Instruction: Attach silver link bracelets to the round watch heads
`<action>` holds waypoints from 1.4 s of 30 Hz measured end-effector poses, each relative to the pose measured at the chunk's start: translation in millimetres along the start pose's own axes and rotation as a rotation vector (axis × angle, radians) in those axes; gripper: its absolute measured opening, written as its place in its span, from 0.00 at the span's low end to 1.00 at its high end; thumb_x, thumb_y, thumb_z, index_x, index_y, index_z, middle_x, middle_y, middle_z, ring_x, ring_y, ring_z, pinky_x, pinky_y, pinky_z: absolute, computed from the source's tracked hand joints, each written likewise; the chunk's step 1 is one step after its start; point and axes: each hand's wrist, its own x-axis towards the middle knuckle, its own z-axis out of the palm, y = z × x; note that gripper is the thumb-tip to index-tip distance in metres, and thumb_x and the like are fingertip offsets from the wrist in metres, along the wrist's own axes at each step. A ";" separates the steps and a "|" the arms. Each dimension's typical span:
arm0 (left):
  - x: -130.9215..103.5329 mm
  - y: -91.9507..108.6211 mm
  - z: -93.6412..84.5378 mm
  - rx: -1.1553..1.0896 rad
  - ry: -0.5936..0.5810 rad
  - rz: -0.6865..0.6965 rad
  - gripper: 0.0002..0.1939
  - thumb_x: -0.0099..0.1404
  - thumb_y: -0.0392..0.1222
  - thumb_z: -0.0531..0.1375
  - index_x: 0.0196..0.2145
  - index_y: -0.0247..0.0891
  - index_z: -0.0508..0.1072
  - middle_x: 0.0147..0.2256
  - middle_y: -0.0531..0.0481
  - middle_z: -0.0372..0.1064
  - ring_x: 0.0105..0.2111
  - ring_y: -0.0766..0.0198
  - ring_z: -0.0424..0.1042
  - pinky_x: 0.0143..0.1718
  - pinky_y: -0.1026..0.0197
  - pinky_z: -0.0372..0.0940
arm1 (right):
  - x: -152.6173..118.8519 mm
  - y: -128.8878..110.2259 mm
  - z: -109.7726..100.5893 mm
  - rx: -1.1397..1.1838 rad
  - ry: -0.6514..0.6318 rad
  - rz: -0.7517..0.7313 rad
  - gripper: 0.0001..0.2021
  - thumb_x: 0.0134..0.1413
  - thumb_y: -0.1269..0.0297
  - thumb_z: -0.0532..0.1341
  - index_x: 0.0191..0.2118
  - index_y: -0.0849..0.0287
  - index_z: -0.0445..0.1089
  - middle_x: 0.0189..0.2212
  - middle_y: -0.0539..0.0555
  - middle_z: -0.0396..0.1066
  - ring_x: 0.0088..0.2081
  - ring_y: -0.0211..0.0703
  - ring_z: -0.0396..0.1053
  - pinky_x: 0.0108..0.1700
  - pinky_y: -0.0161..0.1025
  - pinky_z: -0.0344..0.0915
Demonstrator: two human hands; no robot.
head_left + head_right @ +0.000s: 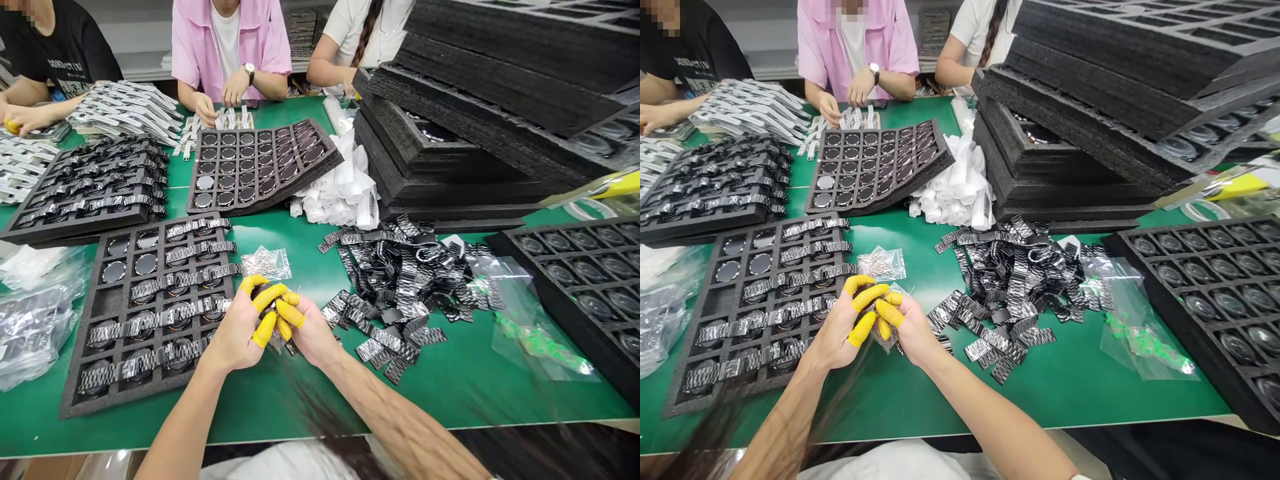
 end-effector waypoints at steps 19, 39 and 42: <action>0.0 -1.4 7.3 -0.143 0.027 -0.007 0.19 0.79 0.43 0.51 0.63 0.44 0.70 0.54 0.42 0.63 0.54 0.51 0.68 0.58 0.47 0.69 | -2.9 -6.1 1.8 0.014 -0.038 0.033 0.22 0.52 0.43 0.75 0.30 0.57 0.71 0.16 0.45 0.64 0.19 0.35 0.58 0.25 0.35 0.55; 3.1 -2.0 10.6 -0.530 0.062 -0.109 0.27 0.75 0.62 0.56 0.57 0.41 0.78 0.49 0.40 0.69 0.50 0.49 0.70 0.53 0.47 0.70 | -4.8 -3.1 -5.5 -0.008 -0.077 0.028 0.22 0.54 0.43 0.74 0.30 0.57 0.73 0.17 0.48 0.67 0.19 0.37 0.58 0.25 0.36 0.57; 3.4 -2.7 5.9 -0.831 0.061 -0.278 0.29 0.68 0.67 0.63 0.52 0.39 0.81 0.47 0.40 0.75 0.46 0.50 0.75 0.49 0.51 0.72 | -4.4 -4.1 -17.5 -0.148 -0.112 0.002 0.22 0.56 0.41 0.72 0.29 0.56 0.74 0.22 0.50 0.70 0.22 0.39 0.61 0.25 0.37 0.60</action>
